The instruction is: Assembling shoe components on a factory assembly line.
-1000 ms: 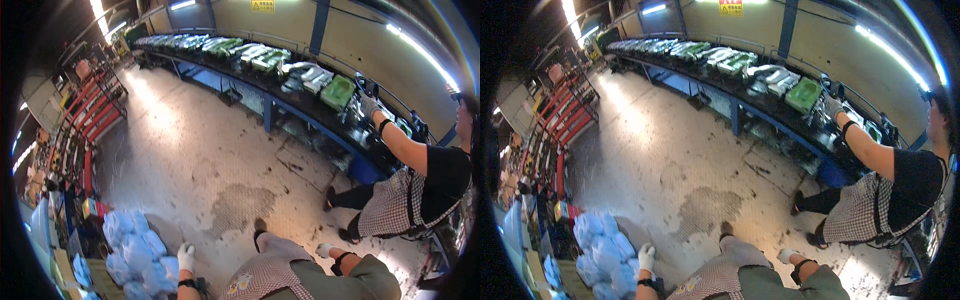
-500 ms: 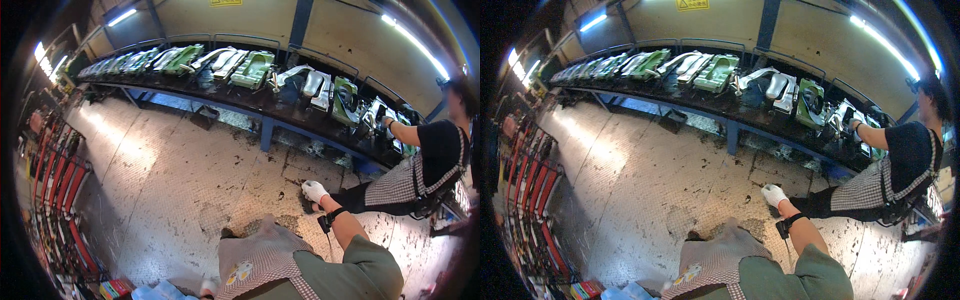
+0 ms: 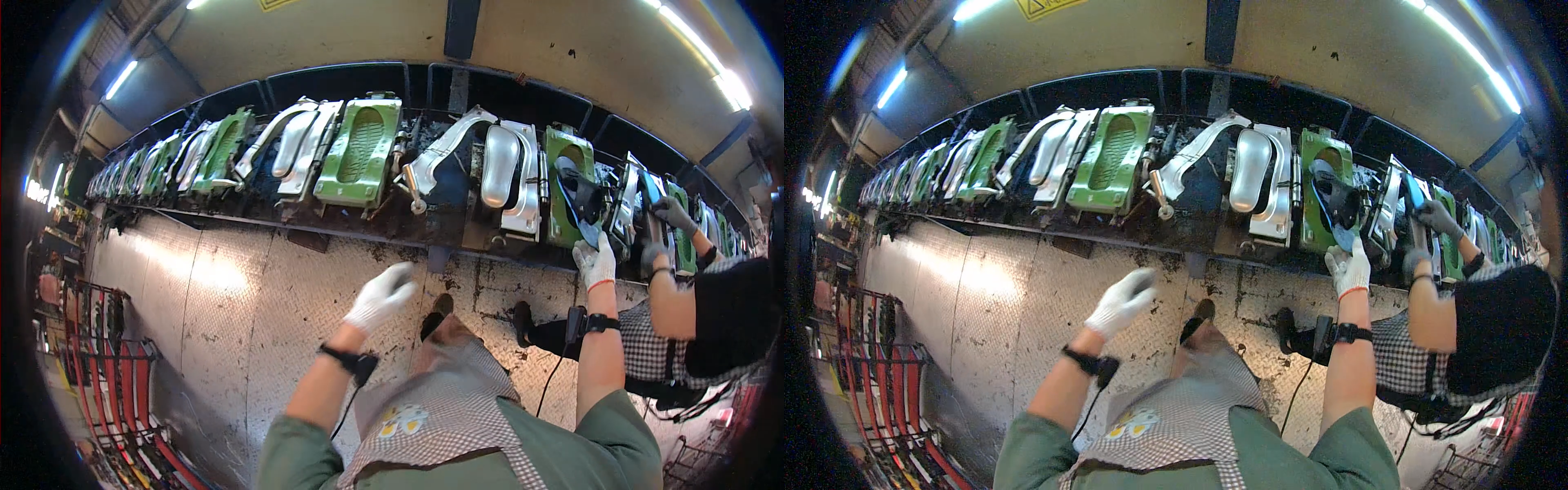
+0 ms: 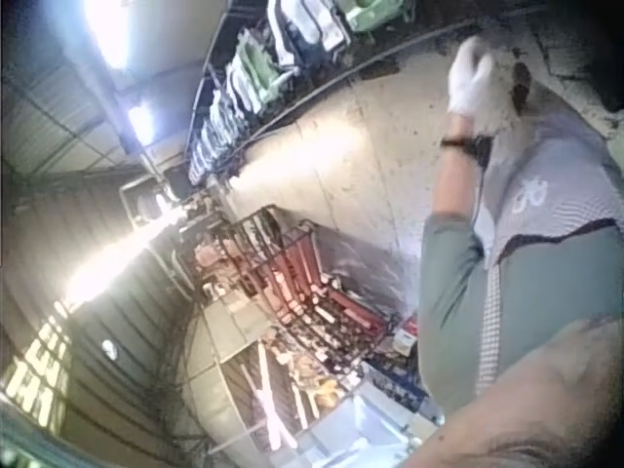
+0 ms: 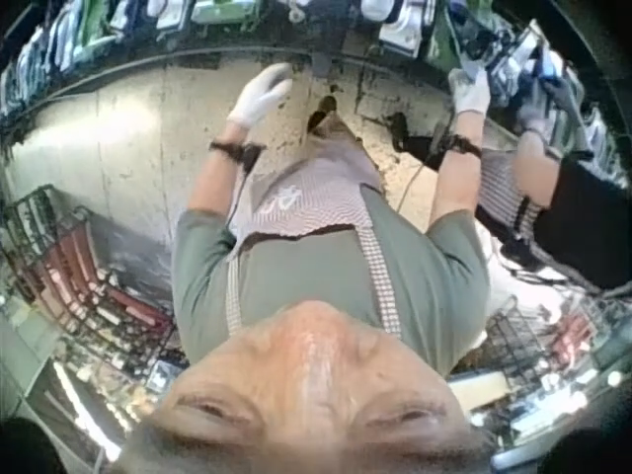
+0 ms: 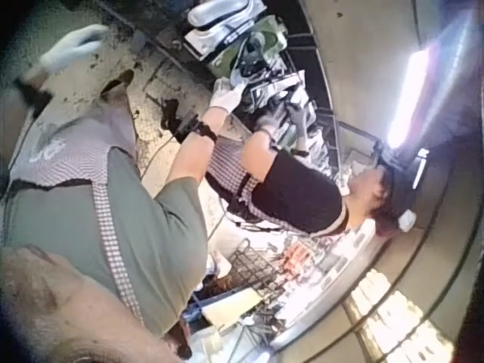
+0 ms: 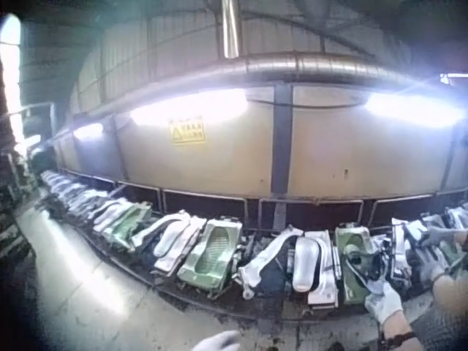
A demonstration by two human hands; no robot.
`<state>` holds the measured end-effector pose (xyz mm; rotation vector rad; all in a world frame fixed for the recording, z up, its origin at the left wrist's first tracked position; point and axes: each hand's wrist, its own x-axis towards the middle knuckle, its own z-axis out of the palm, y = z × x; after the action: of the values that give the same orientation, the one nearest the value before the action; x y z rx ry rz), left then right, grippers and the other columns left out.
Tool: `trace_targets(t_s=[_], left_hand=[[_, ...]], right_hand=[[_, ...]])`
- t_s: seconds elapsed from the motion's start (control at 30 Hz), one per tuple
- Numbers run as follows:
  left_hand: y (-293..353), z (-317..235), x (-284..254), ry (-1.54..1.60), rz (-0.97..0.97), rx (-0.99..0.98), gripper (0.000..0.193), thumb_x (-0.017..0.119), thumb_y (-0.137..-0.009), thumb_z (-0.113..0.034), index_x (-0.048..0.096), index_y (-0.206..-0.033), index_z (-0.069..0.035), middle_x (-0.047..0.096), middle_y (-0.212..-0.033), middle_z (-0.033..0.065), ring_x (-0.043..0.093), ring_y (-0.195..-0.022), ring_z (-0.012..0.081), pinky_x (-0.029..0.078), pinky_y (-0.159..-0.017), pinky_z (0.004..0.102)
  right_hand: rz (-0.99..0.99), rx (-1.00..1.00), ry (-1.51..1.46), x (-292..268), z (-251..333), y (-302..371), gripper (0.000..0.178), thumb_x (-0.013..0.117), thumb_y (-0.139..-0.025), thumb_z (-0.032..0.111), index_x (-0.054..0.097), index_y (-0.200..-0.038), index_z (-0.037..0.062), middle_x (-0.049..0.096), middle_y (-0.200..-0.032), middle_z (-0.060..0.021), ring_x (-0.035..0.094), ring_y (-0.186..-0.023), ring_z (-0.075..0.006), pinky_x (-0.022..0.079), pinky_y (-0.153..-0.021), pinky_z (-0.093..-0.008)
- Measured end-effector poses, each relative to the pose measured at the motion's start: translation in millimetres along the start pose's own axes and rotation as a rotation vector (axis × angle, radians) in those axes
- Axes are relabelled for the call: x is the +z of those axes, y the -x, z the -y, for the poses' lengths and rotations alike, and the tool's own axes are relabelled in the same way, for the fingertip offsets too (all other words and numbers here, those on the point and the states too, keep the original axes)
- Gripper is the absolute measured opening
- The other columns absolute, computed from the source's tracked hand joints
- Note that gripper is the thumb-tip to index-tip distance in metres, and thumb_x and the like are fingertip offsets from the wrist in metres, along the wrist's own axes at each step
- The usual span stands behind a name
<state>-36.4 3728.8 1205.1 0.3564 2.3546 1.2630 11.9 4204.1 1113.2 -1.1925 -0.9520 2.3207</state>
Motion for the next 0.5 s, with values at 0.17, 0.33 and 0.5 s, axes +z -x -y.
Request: trace_targets(t_s=[0.17, 0.33, 0.5], left_hand=[[-204, -49, 73, 0.115, 0.018, 0.128, 0.063, 0.059, -0.092, -0.027, 0.038, -0.140, 0.006, 0.048, -0.141, 0.0252, 0.046, -0.132, 0.0312, 0.036, -0.110, 0.0368], [-336, -55, 105, 0.249, -0.002, -0.057, 0.068, 0.068, -0.086, -0.028, 0.040, -0.138, 0.004, 0.054, -0.133, 0.0212, 0.051, -0.125, 0.0287, 0.040, -0.105, 0.0364], [-364, -42, 115, 0.758, 0.275, -0.020, 0.076, 0.078, -0.078, -0.027, 0.041, -0.138, 0.002, 0.056, -0.127, 0.0143, 0.055, -0.114, 0.0215, 0.045, -0.098, 0.0334]], right_hand=[[-0.152, 0.017, -0.095, 1, 6, -26, 0.036, 0.063, -0.094, 0.038, 0.063, -0.112, 0.0072, 0.067, -0.094, -0.0070, 0.062, -0.079, -0.0197, 0.057, -0.065, -0.0327], [-0.141, -0.049, -0.330, 28, 24, -34, 0.021, 0.062, -0.094, 0.015, 0.062, -0.112, 0.0044, 0.068, -0.103, -0.0088, 0.065, -0.085, -0.0227, 0.056, -0.074, -0.0354], [-0.025, -0.357, 0.070, 117, 65, 28, 0.044, 0.060, -0.091, 0.004, 0.048, -0.133, 0.0001, 0.059, -0.122, -0.0115, 0.062, -0.106, -0.0243, 0.053, -0.091, -0.0384]])
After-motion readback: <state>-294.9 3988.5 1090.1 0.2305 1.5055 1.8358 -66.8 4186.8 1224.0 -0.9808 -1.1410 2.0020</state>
